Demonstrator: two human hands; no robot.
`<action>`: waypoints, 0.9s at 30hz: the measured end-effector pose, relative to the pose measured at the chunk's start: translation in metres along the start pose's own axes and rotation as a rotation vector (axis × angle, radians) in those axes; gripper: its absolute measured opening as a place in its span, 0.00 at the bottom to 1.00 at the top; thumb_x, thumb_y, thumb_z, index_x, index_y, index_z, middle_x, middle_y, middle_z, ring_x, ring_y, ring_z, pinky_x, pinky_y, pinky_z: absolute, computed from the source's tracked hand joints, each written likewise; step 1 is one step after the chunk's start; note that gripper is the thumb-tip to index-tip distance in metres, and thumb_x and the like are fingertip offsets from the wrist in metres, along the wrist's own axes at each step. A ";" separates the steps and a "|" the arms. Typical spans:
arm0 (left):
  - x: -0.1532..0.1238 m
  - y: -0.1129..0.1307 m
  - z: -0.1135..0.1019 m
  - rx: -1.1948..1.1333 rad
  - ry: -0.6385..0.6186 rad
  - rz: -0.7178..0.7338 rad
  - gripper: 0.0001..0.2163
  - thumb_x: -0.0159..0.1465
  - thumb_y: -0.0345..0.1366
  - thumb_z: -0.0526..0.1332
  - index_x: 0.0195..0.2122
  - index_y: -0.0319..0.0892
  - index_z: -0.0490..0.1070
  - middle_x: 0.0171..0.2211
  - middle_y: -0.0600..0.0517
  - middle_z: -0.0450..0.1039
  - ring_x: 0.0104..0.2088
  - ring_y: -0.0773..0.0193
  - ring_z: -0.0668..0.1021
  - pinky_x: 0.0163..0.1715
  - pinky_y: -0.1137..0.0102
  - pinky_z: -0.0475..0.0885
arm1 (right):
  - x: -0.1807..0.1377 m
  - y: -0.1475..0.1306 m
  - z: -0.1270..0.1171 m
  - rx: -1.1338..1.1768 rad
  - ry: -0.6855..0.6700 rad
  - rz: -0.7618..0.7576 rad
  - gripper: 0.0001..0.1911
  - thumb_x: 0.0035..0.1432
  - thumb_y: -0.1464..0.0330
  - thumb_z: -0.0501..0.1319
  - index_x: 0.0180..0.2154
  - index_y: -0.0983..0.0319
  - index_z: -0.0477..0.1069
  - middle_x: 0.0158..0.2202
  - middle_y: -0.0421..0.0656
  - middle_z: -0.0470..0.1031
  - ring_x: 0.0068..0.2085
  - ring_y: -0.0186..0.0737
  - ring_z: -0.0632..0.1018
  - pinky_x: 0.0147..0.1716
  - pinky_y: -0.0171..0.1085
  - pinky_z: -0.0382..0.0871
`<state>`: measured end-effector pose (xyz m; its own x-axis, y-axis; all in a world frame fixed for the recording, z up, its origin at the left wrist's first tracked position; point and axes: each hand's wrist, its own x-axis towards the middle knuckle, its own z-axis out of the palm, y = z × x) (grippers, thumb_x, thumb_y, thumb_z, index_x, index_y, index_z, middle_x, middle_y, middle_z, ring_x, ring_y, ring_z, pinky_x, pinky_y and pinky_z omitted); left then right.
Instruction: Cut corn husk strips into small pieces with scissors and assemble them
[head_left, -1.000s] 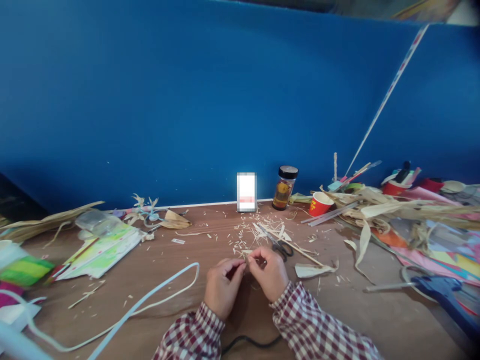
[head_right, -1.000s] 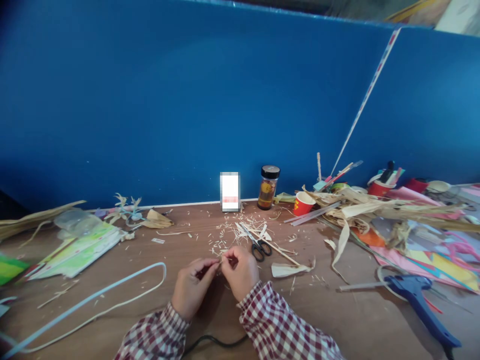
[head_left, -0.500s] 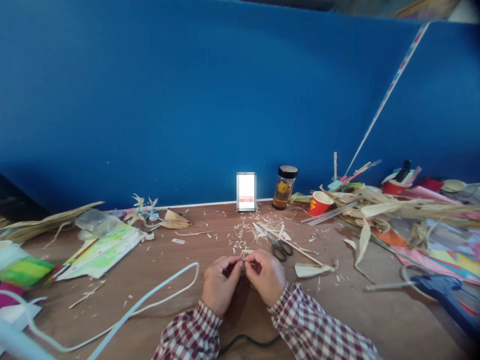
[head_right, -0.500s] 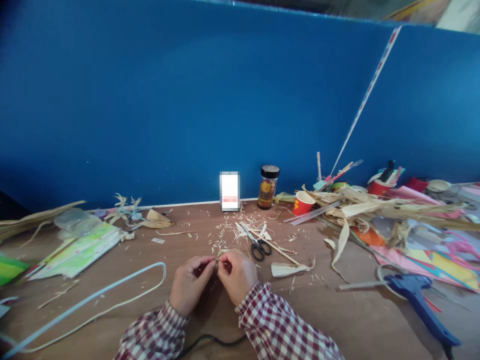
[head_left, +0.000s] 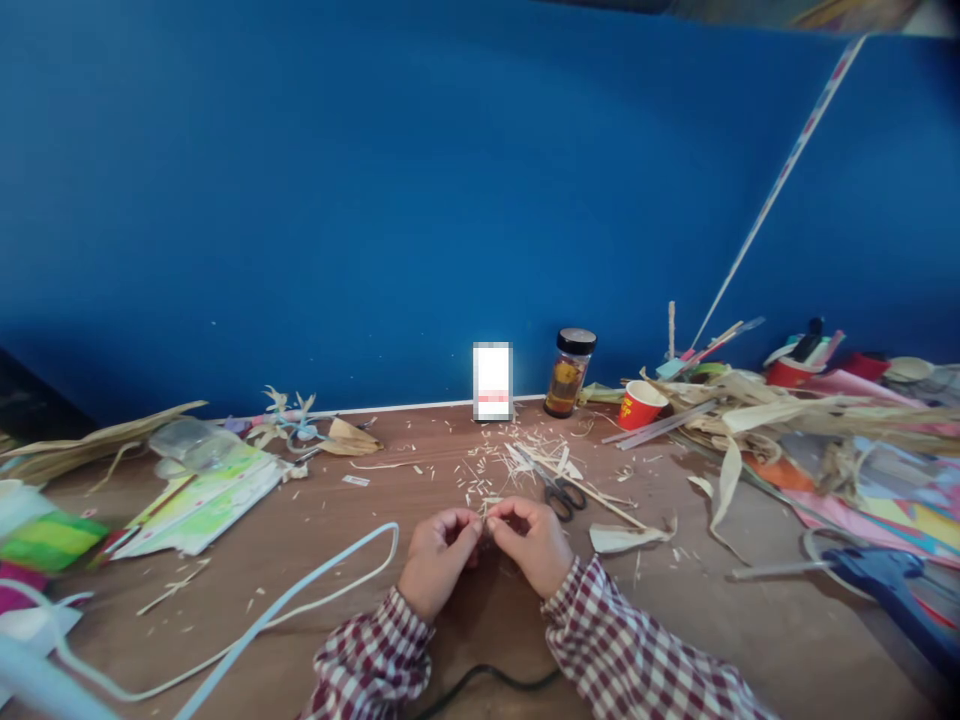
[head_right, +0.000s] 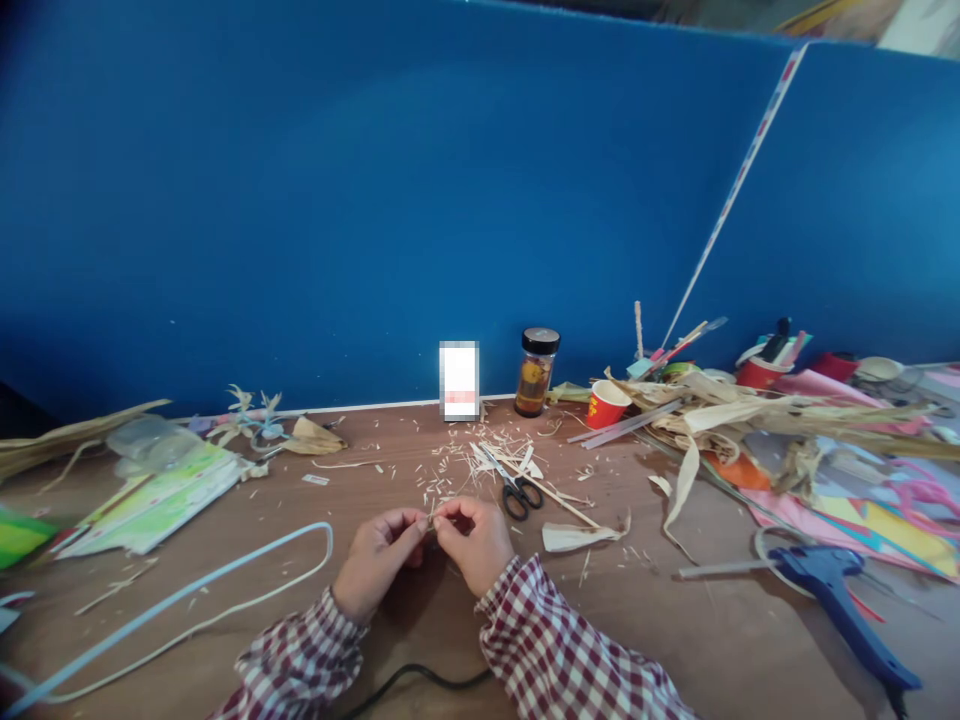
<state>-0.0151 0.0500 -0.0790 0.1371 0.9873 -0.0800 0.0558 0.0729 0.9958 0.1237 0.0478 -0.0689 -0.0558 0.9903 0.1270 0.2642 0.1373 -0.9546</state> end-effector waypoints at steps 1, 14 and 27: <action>0.000 0.000 0.000 -0.009 -0.007 -0.014 0.12 0.53 0.43 0.59 0.25 0.37 0.69 0.15 0.58 0.63 0.16 0.72 0.66 0.18 0.76 0.62 | 0.001 0.000 0.000 0.024 -0.012 0.003 0.07 0.50 0.68 0.57 0.27 0.64 0.72 0.21 0.39 0.71 0.23 0.33 0.69 0.23 0.30 0.62; -0.001 -0.005 0.000 0.071 0.005 0.048 0.11 0.55 0.43 0.57 0.28 0.38 0.68 0.19 0.56 0.66 0.19 0.69 0.69 0.21 0.74 0.66 | 0.001 -0.002 0.000 0.144 -0.155 0.105 0.05 0.51 0.68 0.55 0.25 0.63 0.64 0.14 0.33 0.61 0.15 0.27 0.60 0.13 0.26 0.51; -0.003 -0.003 0.001 0.137 0.066 0.141 0.10 0.54 0.39 0.59 0.33 0.39 0.74 0.28 0.48 0.77 0.29 0.62 0.76 0.30 0.71 0.71 | 0.002 0.004 0.002 0.120 -0.094 0.092 0.06 0.52 0.67 0.56 0.28 0.63 0.67 0.17 0.34 0.63 0.18 0.28 0.63 0.16 0.27 0.55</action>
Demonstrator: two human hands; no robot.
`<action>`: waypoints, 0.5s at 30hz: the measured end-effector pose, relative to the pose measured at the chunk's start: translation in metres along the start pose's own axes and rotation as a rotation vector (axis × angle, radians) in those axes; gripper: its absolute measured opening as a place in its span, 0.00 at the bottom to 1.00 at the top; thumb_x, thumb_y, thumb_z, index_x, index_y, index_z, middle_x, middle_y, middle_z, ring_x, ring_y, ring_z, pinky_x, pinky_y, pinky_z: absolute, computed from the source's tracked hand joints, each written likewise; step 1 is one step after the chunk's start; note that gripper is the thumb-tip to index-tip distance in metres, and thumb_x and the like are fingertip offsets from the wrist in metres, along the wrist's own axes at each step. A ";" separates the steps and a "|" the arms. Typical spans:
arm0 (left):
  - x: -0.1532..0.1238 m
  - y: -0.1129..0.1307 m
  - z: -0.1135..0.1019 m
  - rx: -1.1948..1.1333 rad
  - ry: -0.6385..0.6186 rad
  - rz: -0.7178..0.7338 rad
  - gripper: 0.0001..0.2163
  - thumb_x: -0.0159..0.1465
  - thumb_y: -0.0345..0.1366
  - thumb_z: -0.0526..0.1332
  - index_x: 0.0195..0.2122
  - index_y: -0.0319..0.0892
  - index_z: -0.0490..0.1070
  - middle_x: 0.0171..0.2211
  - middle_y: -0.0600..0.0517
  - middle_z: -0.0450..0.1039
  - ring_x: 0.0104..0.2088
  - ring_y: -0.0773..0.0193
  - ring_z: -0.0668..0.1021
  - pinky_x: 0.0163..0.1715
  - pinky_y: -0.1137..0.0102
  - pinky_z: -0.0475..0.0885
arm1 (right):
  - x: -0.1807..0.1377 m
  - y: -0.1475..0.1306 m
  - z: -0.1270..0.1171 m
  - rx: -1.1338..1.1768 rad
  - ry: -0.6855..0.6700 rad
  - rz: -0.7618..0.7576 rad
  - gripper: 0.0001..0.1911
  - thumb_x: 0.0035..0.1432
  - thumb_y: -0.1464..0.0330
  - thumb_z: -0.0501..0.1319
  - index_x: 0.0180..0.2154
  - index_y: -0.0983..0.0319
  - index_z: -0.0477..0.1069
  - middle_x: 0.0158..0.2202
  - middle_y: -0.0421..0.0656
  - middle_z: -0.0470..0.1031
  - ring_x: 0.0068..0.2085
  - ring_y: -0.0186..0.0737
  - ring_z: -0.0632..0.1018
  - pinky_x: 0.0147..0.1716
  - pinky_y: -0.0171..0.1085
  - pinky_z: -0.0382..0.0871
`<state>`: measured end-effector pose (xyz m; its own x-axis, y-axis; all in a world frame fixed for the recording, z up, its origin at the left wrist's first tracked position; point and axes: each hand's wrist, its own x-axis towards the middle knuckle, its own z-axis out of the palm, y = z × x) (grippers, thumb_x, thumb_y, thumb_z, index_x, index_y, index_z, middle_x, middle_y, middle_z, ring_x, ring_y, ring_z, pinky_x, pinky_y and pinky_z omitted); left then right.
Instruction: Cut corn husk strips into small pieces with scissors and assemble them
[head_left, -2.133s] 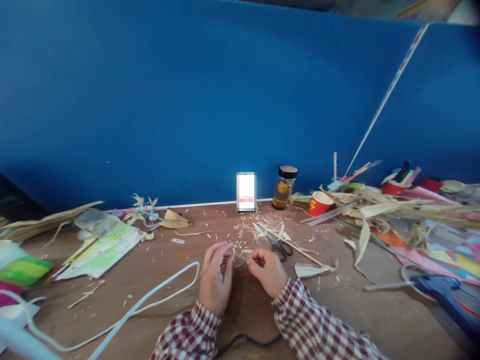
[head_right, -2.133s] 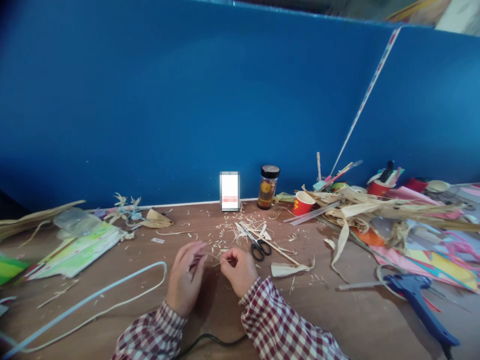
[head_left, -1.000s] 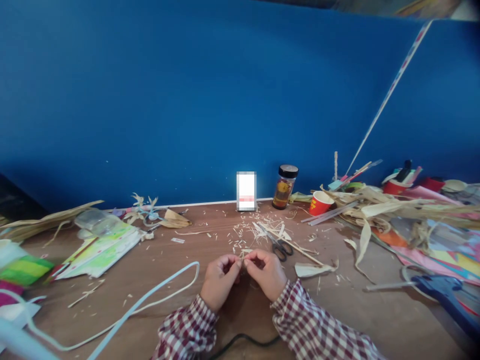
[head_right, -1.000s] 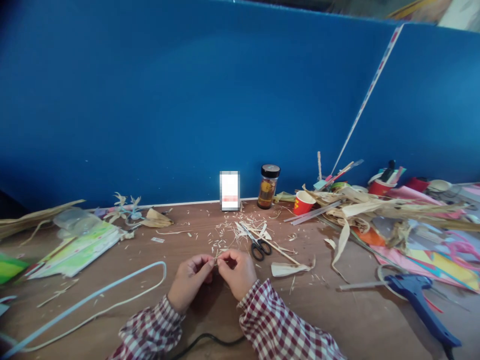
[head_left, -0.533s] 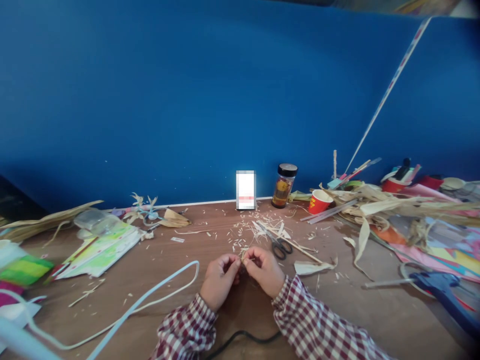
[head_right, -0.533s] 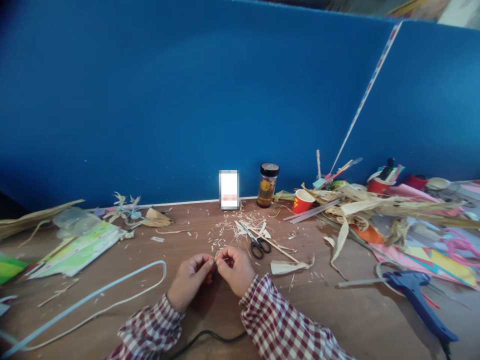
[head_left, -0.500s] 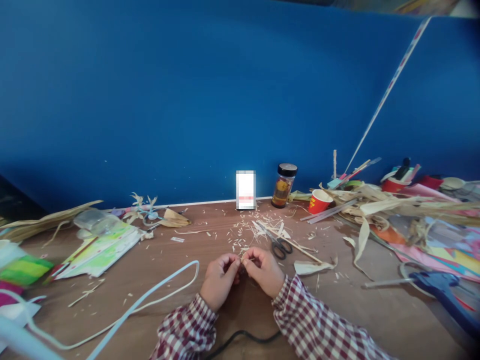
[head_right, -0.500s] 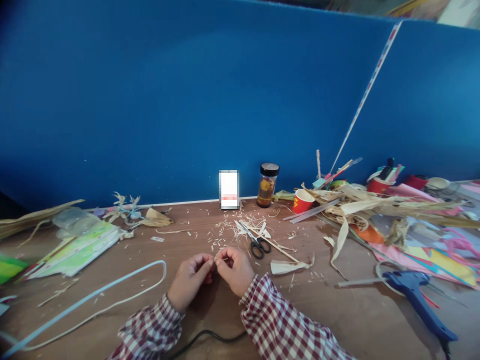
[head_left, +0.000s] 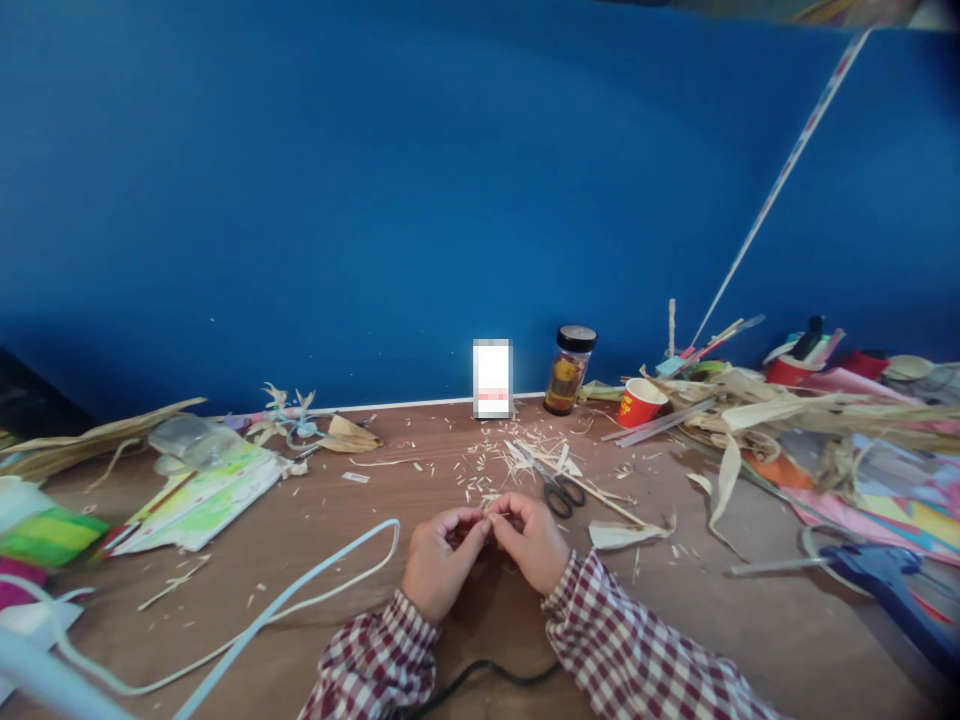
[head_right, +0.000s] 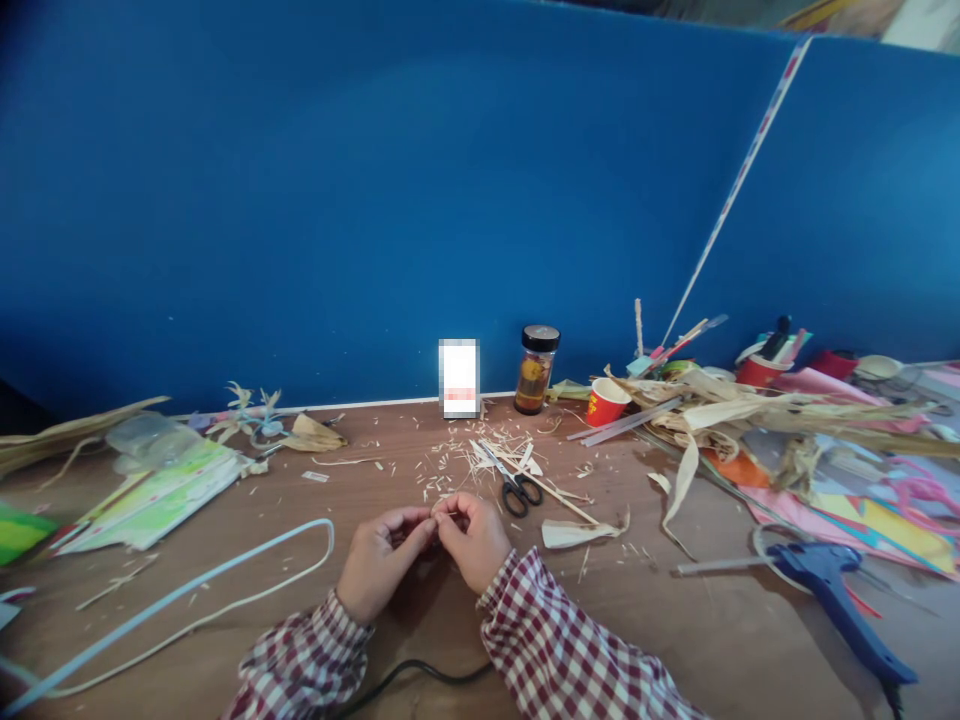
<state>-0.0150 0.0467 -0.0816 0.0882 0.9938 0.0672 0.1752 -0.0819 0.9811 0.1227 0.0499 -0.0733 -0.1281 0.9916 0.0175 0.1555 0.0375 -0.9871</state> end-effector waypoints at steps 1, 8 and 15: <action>0.000 0.000 0.000 -0.007 0.005 -0.015 0.11 0.54 0.39 0.59 0.33 0.39 0.75 0.28 0.48 0.77 0.28 0.62 0.77 0.29 0.71 0.71 | 0.000 0.000 0.000 -0.004 0.005 -0.005 0.06 0.52 0.67 0.56 0.28 0.63 0.67 0.17 0.35 0.64 0.18 0.28 0.63 0.16 0.27 0.55; -0.001 0.002 0.000 0.117 0.037 0.046 0.10 0.56 0.39 0.57 0.30 0.39 0.74 0.25 0.50 0.76 0.26 0.63 0.76 0.28 0.71 0.70 | 0.000 0.002 0.002 -0.028 0.033 -0.017 0.08 0.52 0.66 0.56 0.28 0.64 0.69 0.17 0.36 0.67 0.18 0.29 0.64 0.16 0.27 0.55; -0.005 0.005 0.003 0.188 0.119 0.061 0.09 0.54 0.39 0.58 0.29 0.40 0.74 0.24 0.50 0.76 0.24 0.63 0.75 0.26 0.72 0.69 | -0.006 -0.001 0.003 -0.043 0.079 -0.023 0.09 0.51 0.65 0.58 0.26 0.65 0.71 0.16 0.37 0.67 0.19 0.30 0.65 0.17 0.28 0.56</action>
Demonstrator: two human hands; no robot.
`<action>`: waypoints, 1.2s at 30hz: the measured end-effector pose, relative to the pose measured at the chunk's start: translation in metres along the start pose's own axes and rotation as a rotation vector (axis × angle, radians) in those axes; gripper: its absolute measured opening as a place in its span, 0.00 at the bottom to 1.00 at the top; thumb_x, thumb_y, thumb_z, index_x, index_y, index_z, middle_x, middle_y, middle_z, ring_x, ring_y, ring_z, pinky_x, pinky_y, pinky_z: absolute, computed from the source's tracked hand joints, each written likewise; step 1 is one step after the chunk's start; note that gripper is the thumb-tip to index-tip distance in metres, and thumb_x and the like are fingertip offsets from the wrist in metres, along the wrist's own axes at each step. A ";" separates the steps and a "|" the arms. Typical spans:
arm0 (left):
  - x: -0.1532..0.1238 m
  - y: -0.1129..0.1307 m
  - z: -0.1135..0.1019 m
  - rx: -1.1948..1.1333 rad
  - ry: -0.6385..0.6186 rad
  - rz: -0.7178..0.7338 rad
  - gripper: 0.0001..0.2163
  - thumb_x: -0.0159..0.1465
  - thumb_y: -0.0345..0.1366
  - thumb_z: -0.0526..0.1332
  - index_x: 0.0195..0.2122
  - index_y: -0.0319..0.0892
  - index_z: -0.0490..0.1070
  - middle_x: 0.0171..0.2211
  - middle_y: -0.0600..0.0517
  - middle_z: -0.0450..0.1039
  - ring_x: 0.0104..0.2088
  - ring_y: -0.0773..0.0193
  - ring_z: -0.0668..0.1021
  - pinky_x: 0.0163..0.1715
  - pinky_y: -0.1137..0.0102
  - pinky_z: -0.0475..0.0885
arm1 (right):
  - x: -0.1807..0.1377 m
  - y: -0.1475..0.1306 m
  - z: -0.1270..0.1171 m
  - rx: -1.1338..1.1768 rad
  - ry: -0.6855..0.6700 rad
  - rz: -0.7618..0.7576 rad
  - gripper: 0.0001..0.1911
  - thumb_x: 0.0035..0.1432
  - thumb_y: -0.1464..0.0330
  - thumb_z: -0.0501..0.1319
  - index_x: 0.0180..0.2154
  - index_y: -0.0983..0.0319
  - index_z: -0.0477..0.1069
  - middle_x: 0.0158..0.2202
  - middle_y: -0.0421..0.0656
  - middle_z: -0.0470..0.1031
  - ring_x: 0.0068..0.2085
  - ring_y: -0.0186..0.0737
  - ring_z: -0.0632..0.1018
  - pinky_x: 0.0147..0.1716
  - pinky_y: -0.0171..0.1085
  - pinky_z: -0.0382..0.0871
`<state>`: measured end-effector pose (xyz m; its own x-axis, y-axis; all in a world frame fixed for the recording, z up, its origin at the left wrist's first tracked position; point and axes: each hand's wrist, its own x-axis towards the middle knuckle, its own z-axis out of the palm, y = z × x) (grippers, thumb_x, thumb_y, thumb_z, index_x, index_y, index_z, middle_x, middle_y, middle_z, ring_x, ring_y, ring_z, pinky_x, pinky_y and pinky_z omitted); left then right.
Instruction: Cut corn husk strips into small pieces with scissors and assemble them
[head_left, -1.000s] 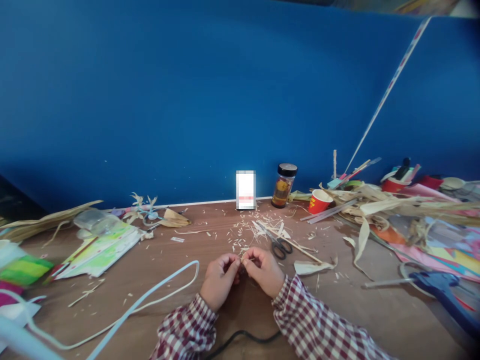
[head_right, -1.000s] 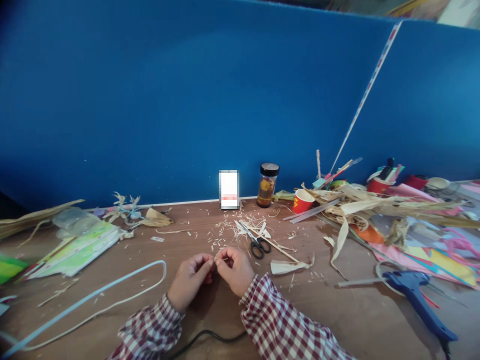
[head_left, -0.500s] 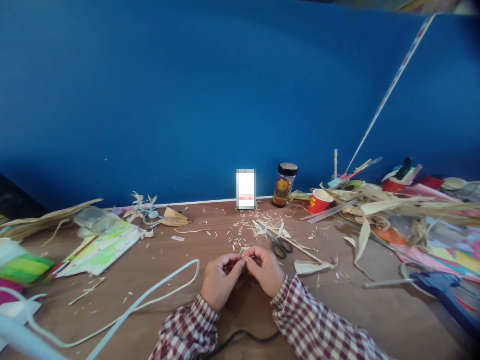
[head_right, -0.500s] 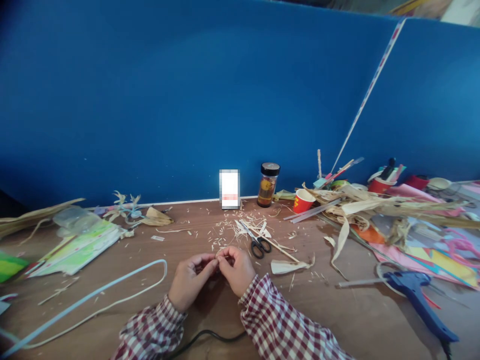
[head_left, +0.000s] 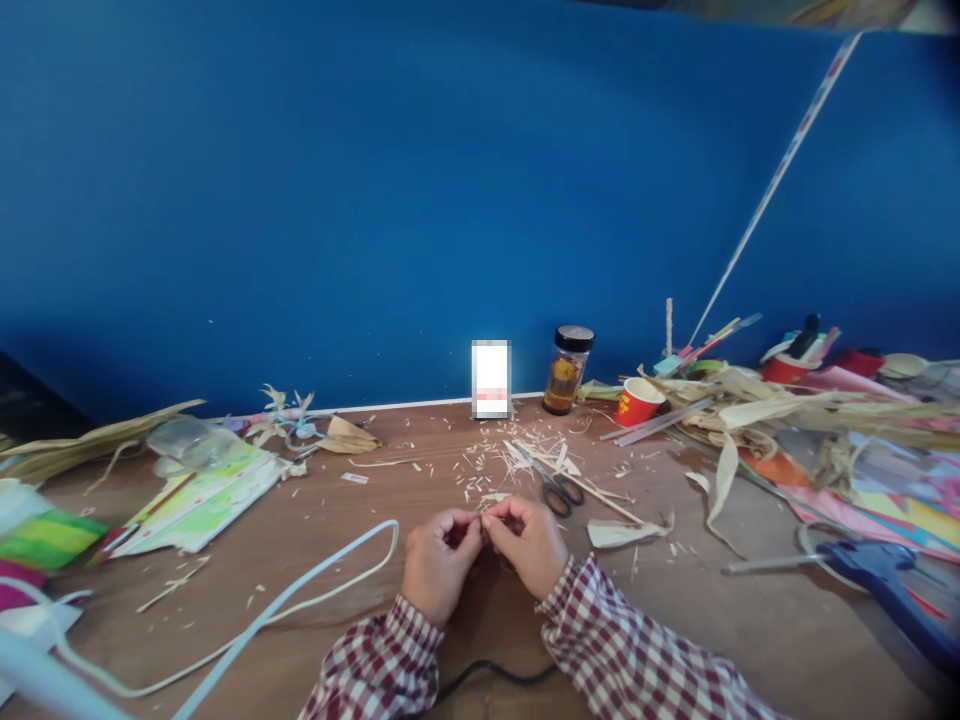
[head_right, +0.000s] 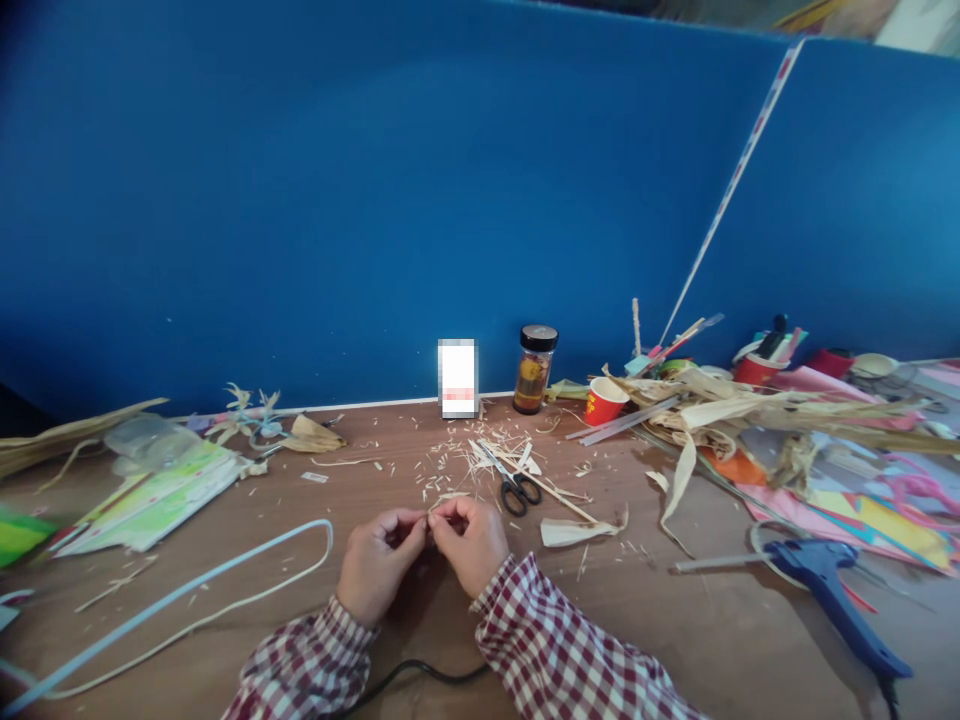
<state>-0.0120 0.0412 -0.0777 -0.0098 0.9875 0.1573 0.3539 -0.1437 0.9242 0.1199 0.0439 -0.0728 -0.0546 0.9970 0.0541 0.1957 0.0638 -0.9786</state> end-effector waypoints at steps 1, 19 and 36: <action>0.000 0.000 0.000 0.001 0.004 -0.005 0.09 0.54 0.39 0.58 0.28 0.39 0.74 0.23 0.50 0.76 0.23 0.64 0.75 0.25 0.72 0.68 | 0.000 0.000 0.000 0.007 0.005 0.006 0.09 0.51 0.65 0.58 0.26 0.65 0.71 0.16 0.37 0.67 0.19 0.29 0.64 0.17 0.28 0.56; 0.003 -0.001 0.002 -0.367 -0.104 -0.129 0.08 0.53 0.39 0.60 0.27 0.38 0.69 0.21 0.54 0.70 0.22 0.68 0.72 0.25 0.74 0.68 | 0.006 0.003 -0.002 0.095 -0.024 0.113 0.09 0.50 0.65 0.57 0.26 0.65 0.68 0.14 0.34 0.65 0.14 0.25 0.62 0.12 0.25 0.53; 0.006 -0.002 0.004 -0.780 0.062 -0.348 0.11 0.52 0.39 0.62 0.30 0.41 0.61 0.29 0.55 0.71 0.22 0.75 0.72 0.21 0.79 0.70 | 0.009 0.004 -0.010 0.017 0.075 0.056 0.12 0.53 0.61 0.56 0.25 0.63 0.67 0.15 0.35 0.65 0.15 0.29 0.65 0.14 0.28 0.55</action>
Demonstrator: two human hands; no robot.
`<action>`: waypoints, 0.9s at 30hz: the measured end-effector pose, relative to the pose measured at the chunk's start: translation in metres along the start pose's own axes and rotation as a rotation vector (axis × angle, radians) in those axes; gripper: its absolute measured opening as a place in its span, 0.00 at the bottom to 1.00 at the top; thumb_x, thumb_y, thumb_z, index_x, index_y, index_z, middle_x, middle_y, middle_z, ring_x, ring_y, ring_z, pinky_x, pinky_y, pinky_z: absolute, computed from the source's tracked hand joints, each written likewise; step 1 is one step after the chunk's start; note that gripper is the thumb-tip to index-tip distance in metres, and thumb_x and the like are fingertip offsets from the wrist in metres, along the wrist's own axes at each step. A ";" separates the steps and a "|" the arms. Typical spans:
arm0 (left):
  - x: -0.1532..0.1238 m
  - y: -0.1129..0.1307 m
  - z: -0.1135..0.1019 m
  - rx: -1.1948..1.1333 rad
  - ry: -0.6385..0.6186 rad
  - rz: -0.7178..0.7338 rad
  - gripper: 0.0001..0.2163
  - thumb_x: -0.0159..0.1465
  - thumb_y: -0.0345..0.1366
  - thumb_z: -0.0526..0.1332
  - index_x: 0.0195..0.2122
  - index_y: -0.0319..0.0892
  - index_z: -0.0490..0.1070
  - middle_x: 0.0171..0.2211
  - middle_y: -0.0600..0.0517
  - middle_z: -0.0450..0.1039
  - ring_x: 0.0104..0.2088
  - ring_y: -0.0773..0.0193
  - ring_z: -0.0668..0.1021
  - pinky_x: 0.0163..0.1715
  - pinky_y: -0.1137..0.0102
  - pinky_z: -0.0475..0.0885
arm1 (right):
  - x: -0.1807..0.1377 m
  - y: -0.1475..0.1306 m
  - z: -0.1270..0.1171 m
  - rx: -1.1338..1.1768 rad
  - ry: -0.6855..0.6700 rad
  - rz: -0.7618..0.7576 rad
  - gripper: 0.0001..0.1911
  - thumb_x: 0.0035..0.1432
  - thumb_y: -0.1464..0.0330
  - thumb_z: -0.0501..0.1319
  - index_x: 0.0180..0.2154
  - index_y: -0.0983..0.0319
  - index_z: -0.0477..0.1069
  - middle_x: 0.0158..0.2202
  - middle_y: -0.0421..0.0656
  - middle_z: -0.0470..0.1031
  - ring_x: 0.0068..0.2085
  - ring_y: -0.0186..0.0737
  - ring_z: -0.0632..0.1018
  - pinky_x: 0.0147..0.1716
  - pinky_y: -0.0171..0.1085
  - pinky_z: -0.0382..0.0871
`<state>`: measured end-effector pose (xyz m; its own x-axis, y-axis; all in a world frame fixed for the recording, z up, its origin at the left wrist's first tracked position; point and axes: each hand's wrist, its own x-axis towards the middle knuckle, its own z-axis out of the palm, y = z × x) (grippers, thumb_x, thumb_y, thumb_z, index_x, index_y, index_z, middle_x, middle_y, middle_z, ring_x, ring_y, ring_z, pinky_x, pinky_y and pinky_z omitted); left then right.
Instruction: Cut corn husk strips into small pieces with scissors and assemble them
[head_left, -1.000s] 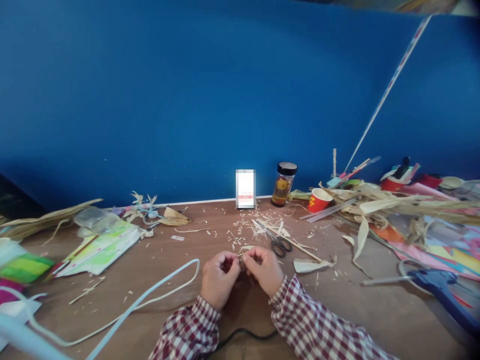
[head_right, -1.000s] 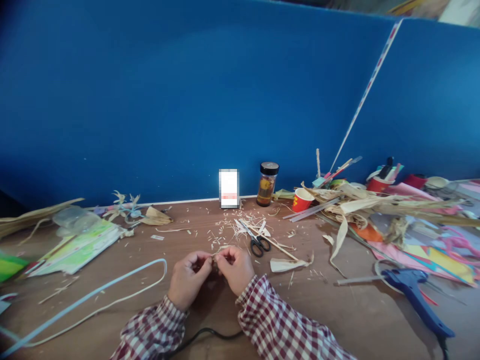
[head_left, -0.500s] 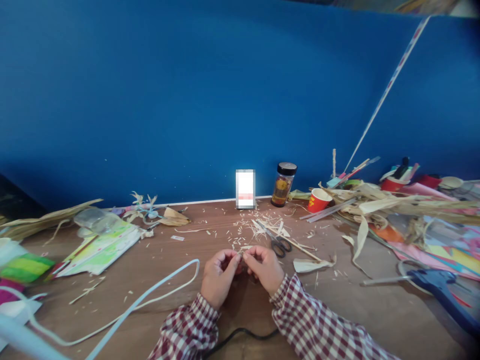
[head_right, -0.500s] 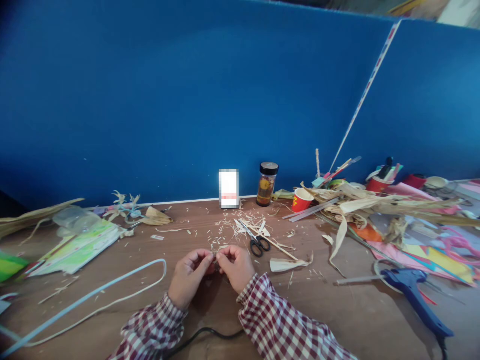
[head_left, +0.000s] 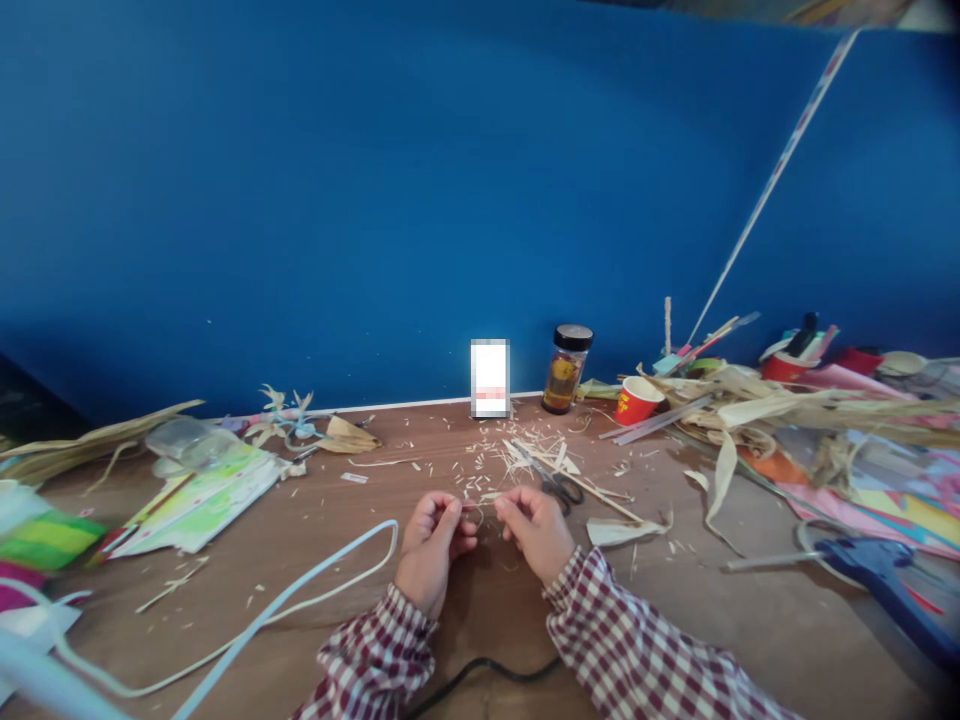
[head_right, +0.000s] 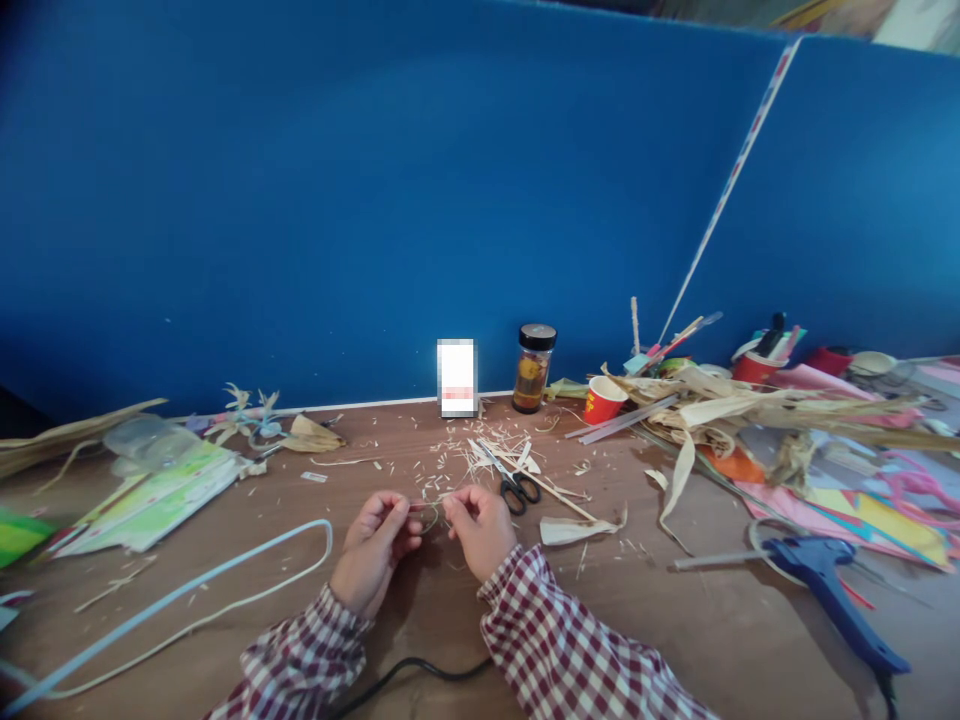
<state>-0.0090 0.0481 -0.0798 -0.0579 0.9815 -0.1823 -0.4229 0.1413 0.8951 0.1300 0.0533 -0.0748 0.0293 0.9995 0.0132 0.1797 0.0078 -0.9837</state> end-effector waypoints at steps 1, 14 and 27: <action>0.000 0.001 0.001 -0.032 -0.002 -0.015 0.11 0.52 0.38 0.62 0.30 0.41 0.61 0.31 0.54 0.72 0.22 0.75 0.72 0.21 0.79 0.70 | 0.000 0.000 0.000 -0.007 0.006 -0.006 0.12 0.53 0.61 0.56 0.25 0.63 0.67 0.15 0.35 0.65 0.16 0.30 0.65 0.15 0.28 0.56; -0.005 0.010 -0.003 0.454 0.194 0.483 0.13 0.56 0.39 0.57 0.42 0.42 0.63 0.37 0.48 0.69 0.25 0.69 0.73 0.22 0.73 0.70 | -0.003 -0.007 -0.002 -0.156 0.066 -0.163 0.11 0.54 0.63 0.55 0.28 0.62 0.70 0.20 0.39 0.70 0.22 0.35 0.70 0.23 0.32 0.63; -0.006 0.011 -0.008 1.081 -0.138 0.666 0.10 0.59 0.37 0.54 0.37 0.46 0.73 0.34 0.49 0.74 0.34 0.61 0.75 0.34 0.69 0.70 | -0.011 -0.012 0.001 -0.317 0.021 -0.401 0.09 0.57 0.69 0.53 0.30 0.62 0.70 0.28 0.42 0.71 0.29 0.35 0.71 0.29 0.32 0.64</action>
<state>-0.0207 0.0421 -0.0725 0.1470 0.8988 0.4129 0.6035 -0.4122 0.6825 0.1262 0.0426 -0.0632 -0.0836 0.9191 0.3851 0.4699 0.3772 -0.7981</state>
